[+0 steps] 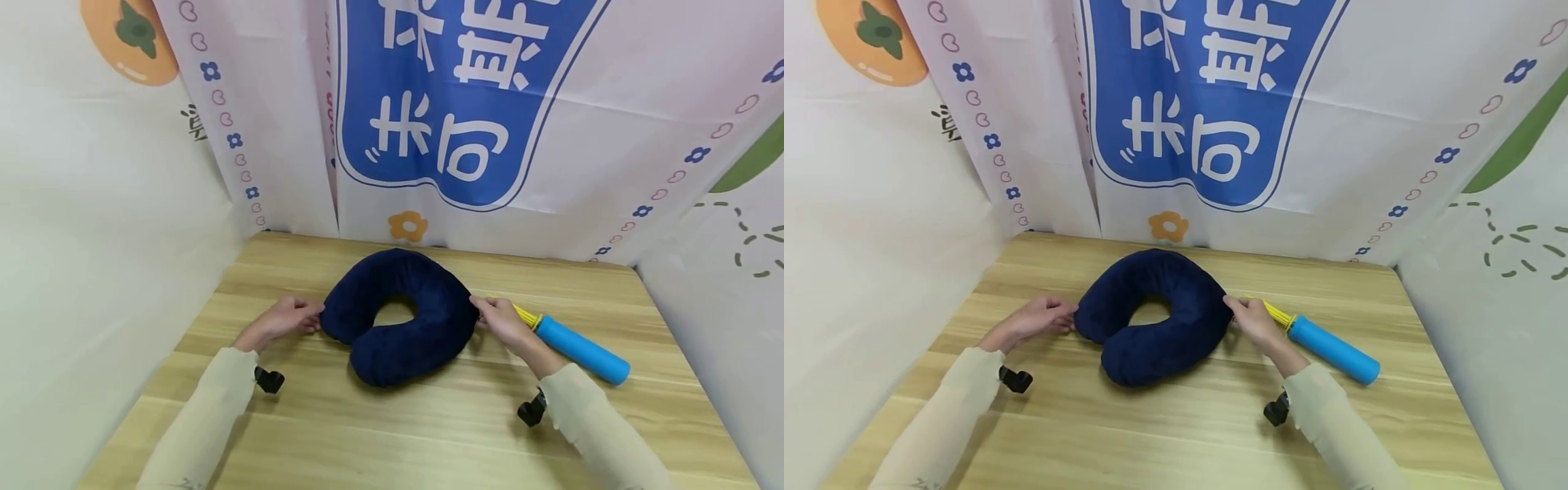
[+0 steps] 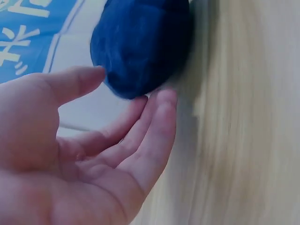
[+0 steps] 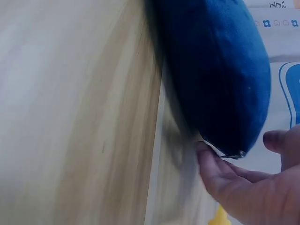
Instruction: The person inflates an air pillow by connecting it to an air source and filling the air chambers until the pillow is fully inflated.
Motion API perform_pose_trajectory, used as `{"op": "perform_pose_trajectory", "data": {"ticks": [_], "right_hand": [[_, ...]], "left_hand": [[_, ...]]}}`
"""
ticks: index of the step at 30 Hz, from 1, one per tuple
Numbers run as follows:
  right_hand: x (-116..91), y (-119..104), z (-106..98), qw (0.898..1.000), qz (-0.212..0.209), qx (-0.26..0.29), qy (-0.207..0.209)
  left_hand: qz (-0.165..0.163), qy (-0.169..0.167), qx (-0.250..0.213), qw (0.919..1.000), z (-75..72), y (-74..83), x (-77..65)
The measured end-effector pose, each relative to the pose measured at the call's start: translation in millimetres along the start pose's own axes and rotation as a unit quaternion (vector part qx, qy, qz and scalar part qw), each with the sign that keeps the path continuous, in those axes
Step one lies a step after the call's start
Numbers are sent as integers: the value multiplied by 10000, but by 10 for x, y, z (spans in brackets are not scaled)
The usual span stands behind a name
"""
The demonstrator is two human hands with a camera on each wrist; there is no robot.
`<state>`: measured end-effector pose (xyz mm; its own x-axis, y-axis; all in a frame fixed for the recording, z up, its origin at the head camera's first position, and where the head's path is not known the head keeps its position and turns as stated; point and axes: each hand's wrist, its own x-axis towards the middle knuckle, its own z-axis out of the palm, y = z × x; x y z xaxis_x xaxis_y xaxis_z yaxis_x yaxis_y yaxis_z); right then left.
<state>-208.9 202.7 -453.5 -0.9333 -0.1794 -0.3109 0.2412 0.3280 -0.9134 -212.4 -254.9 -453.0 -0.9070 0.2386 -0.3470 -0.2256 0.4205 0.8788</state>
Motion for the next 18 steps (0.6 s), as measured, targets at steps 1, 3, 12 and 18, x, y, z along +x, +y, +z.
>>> {"op": "perform_pose_trajectory", "data": {"ticks": [1,3,12,18], "right_hand": [[-46,3,-15,10000,45,6,-33],[-160,12,-17,9998,135,-103,-137],[-495,45,277,9931,61,-490,-1063],[-347,24,262,9989,42,-328,-326]], "left_hand": [[49,69,-17,10000,1,-5,17],[124,265,-108,9995,-2,-22,74],[332,662,430,9963,103,-6,255],[397,560,10,9976,221,17,146]]}}
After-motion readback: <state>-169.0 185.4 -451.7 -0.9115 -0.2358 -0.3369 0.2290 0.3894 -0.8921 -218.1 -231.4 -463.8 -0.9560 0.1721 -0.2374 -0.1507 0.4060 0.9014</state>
